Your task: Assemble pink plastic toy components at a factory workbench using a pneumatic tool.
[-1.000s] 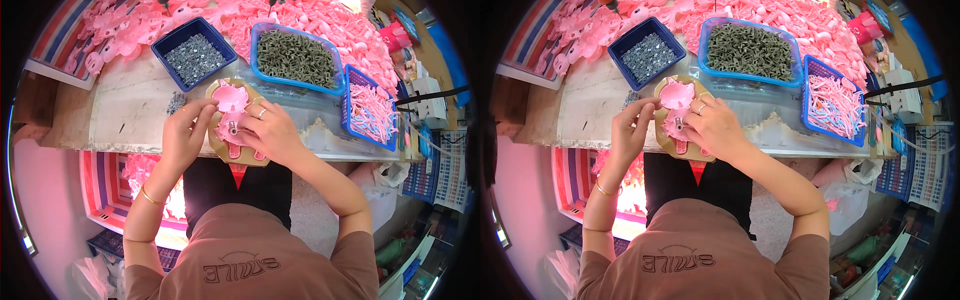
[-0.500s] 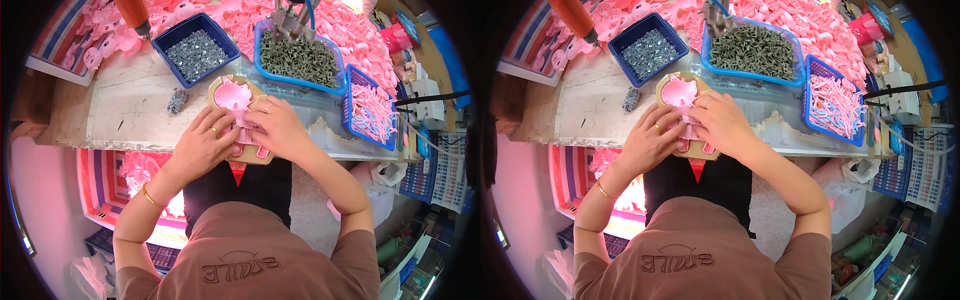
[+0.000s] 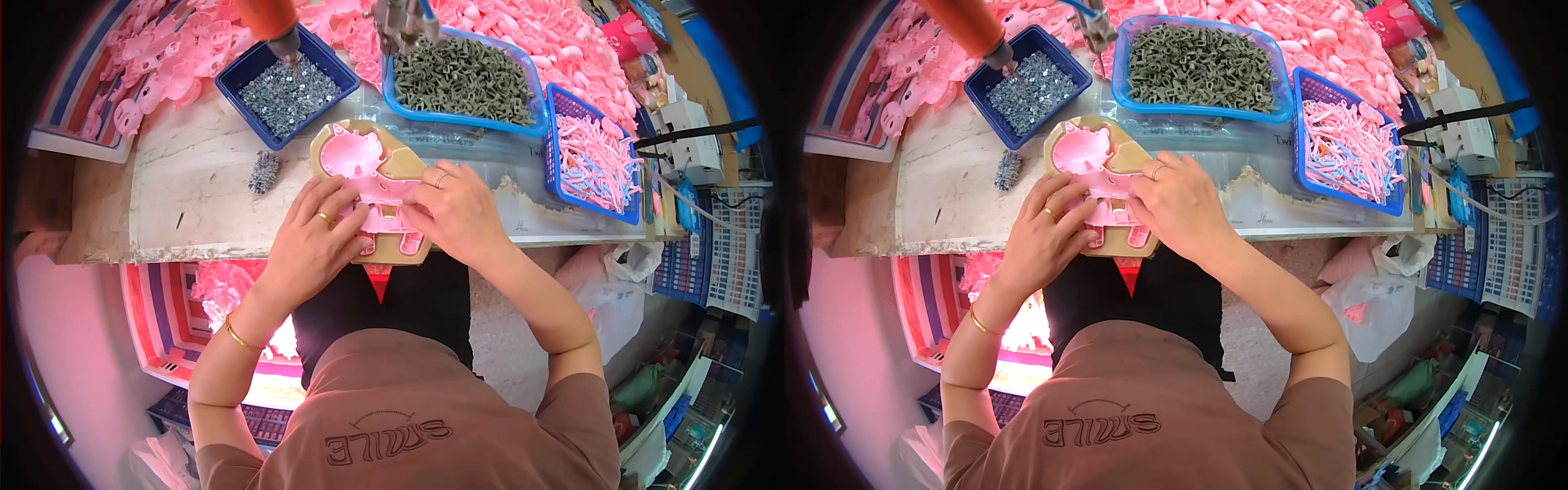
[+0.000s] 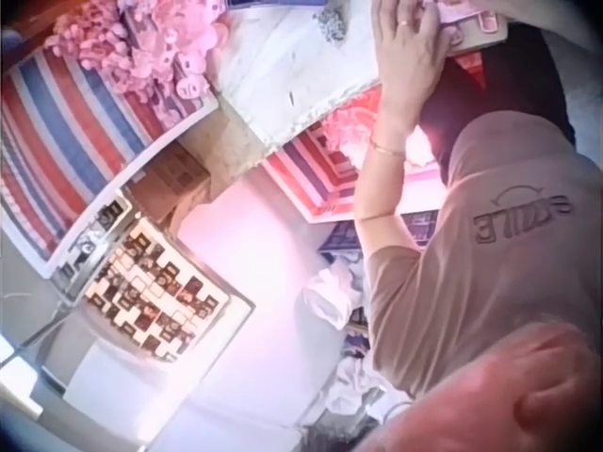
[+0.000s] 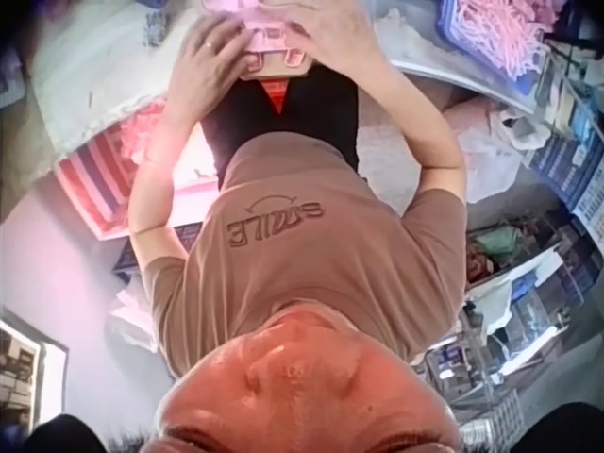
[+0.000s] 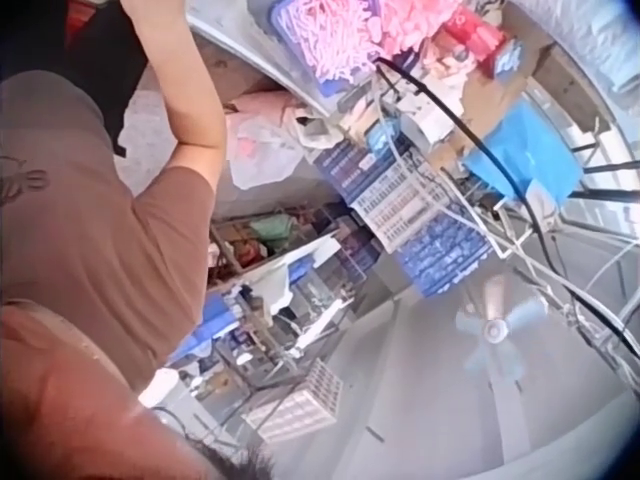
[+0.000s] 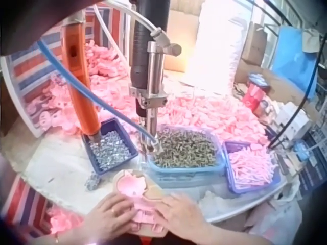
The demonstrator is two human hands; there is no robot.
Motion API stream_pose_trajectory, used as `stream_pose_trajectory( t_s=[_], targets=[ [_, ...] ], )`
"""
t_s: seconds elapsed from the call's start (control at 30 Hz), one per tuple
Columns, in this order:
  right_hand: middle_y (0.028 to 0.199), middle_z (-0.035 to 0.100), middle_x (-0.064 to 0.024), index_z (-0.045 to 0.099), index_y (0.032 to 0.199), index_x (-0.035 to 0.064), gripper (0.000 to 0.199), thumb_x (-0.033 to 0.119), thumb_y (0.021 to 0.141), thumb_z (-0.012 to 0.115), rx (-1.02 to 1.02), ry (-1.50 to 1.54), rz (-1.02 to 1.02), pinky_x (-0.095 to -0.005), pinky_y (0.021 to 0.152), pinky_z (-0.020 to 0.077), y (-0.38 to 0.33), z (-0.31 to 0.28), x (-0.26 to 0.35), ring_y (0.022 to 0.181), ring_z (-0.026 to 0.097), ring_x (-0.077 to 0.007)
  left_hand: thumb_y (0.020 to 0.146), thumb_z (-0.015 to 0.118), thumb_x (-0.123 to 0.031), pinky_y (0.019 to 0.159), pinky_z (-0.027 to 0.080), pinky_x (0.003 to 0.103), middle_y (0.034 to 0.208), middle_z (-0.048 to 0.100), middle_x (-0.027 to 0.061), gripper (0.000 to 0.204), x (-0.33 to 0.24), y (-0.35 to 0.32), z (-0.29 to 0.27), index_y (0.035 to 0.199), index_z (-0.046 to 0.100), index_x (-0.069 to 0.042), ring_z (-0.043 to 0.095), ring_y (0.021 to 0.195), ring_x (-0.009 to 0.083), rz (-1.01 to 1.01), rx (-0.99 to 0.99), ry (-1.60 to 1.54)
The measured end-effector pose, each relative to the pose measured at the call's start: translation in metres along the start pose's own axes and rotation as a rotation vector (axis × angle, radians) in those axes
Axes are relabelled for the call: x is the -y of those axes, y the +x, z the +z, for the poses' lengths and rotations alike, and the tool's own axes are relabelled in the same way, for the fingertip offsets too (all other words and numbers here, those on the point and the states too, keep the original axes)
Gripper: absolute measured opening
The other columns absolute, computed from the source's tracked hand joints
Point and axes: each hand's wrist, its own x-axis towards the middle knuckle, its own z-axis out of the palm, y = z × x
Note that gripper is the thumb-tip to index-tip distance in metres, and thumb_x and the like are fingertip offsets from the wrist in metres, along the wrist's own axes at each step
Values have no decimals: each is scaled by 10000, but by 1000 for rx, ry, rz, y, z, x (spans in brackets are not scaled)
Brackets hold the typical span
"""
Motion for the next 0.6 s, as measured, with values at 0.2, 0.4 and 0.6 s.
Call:
stream_pose_trajectory(
  t_s=[0.2, 0.4, 0.6],
  targets=[
    [755, 632, -47, 677, 796, 76, 151, 219, 810, 724, 235, 54, 64, -403, 697, 456, 10, -4, -7, 803, 608, -258, 818, 726, -275, 1107, 373, 482, 1246, 572, 116, 386, -1, -2, -2, 1126, 634, -61, 481, 1257, 326, 0, -19, 12],
    [963, 664, -107, 644, 1128, 45, 406, 296, 828, 753, -222, 333, -62, -365, 770, 494, 116, -28, 29, 890, 631, -230, 813, 727, -231, 991, 462, 449, 1159, 606, 107, 357, 5, 1, -4, 1109, 635, -53, 535, 1180, 314, 23, -71, 22],
    [1098, 666, -254, 336, 1446, -26, 762, 379, 901, 681, -756, 341, -230, -456, 998, 440, 229, -20, 58, 1091, 615, -418, 819, 708, -148, 820, 522, 388, 1003, 637, 48, 195, 27, 23, -17, 985, 642, -72, 606, 952, 263, -105, -232, 2]
  ],
)
